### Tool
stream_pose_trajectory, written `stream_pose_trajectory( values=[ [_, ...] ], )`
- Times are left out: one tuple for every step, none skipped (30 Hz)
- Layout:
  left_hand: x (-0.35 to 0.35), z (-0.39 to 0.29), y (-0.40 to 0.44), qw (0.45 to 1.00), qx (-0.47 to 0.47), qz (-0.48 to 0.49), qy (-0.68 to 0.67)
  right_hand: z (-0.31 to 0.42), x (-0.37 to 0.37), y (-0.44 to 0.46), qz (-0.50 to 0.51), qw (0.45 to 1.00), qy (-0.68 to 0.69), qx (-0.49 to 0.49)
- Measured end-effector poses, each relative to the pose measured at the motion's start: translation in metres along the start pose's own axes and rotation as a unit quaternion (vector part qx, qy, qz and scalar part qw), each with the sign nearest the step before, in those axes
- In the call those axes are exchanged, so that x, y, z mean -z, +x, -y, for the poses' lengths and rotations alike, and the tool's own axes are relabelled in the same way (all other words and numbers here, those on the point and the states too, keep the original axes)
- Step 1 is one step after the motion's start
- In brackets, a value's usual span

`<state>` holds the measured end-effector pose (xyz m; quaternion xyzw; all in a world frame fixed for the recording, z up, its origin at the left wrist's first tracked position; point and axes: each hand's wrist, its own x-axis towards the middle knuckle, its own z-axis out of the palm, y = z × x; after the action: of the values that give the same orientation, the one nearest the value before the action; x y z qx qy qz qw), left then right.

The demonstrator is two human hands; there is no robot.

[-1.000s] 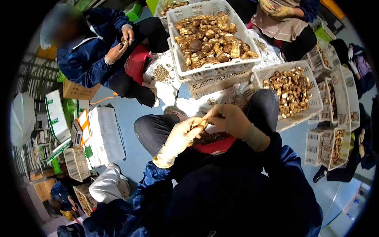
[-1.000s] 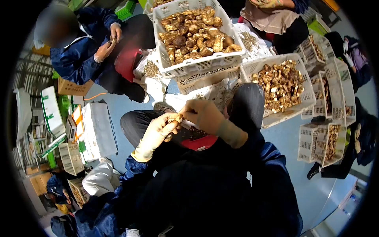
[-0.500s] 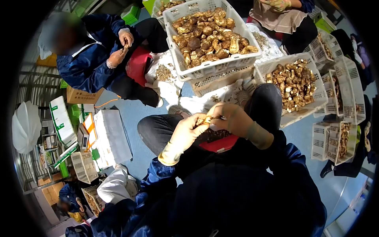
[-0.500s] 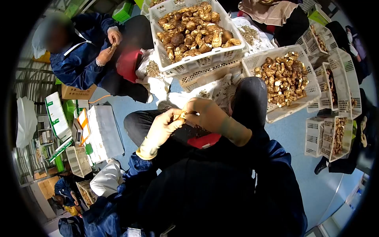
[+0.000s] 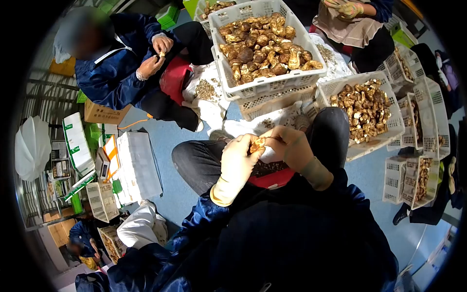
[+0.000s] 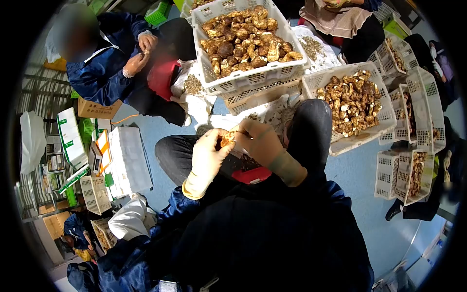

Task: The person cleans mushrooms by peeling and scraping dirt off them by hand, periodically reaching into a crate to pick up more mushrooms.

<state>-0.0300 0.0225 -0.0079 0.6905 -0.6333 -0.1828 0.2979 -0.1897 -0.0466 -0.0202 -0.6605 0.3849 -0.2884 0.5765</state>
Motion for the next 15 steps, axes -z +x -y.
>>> stream_pose_trajectory(
  values=[
    [0.000,0.000,0.001,1.000,-0.003,-0.007,0.022,0.001,-0.001,0.001,-0.007,0.998,-0.012,0.057],
    [-0.001,-0.001,0.002,0.999,-0.006,-0.013,0.045,0.002,-0.003,0.000,-0.015,0.993,-0.024,0.113],
    [-0.001,-0.002,0.002,0.998,-0.008,-0.018,0.066,0.003,-0.005,-0.001,-0.022,0.985,-0.035,0.168],
    [-0.003,-0.001,0.003,0.995,-0.021,-0.029,0.094,0.002,-0.008,-0.001,-0.038,0.981,-0.070,0.178],
    [-0.005,0.000,0.003,0.991,-0.035,-0.040,0.121,-0.001,-0.011,-0.001,-0.054,0.975,-0.104,0.188],
    [-0.008,0.000,0.004,0.987,-0.049,-0.050,0.147,-0.003,-0.012,-0.001,-0.071,0.968,-0.140,0.197],
    [-0.009,-0.001,0.004,0.986,-0.050,-0.049,0.154,-0.001,-0.010,-0.002,-0.064,0.983,-0.108,0.136],
    [-0.010,-0.003,0.005,0.984,-0.051,-0.048,0.162,0.004,-0.007,-0.003,-0.057,0.993,-0.075,0.075],
    [-0.011,-0.004,0.006,0.983,-0.052,-0.047,0.169,0.006,-0.006,-0.002,-0.049,0.998,-0.041,0.014],
    [-0.010,-0.005,0.007,0.981,-0.057,-0.042,0.179,0.002,-0.008,-0.001,-0.063,0.994,-0.054,0.076],
    [-0.010,-0.005,0.008,0.980,-0.061,-0.037,0.187,-0.006,-0.011,0.002,-0.077,0.985,-0.068,0.138],
    [-0.011,-0.006,0.008,0.978,-0.066,-0.032,0.196,-0.012,-0.013,0.003,-0.091,0.972,-0.082,0.199],
    [-0.014,-0.004,0.009,0.977,-0.082,-0.028,0.196,-0.015,-0.014,0.003,-0.098,0.969,-0.119,0.193],
    [-0.018,0.001,0.009,0.976,-0.098,-0.023,0.195,-0.015,-0.016,0.002,-0.105,0.964,-0.156,0.186],
    [-0.020,0.004,0.009,0.974,-0.114,-0.019,0.195,-0.017,-0.016,0.003,-0.112,0.958,-0.192,0.179]
  ],
)
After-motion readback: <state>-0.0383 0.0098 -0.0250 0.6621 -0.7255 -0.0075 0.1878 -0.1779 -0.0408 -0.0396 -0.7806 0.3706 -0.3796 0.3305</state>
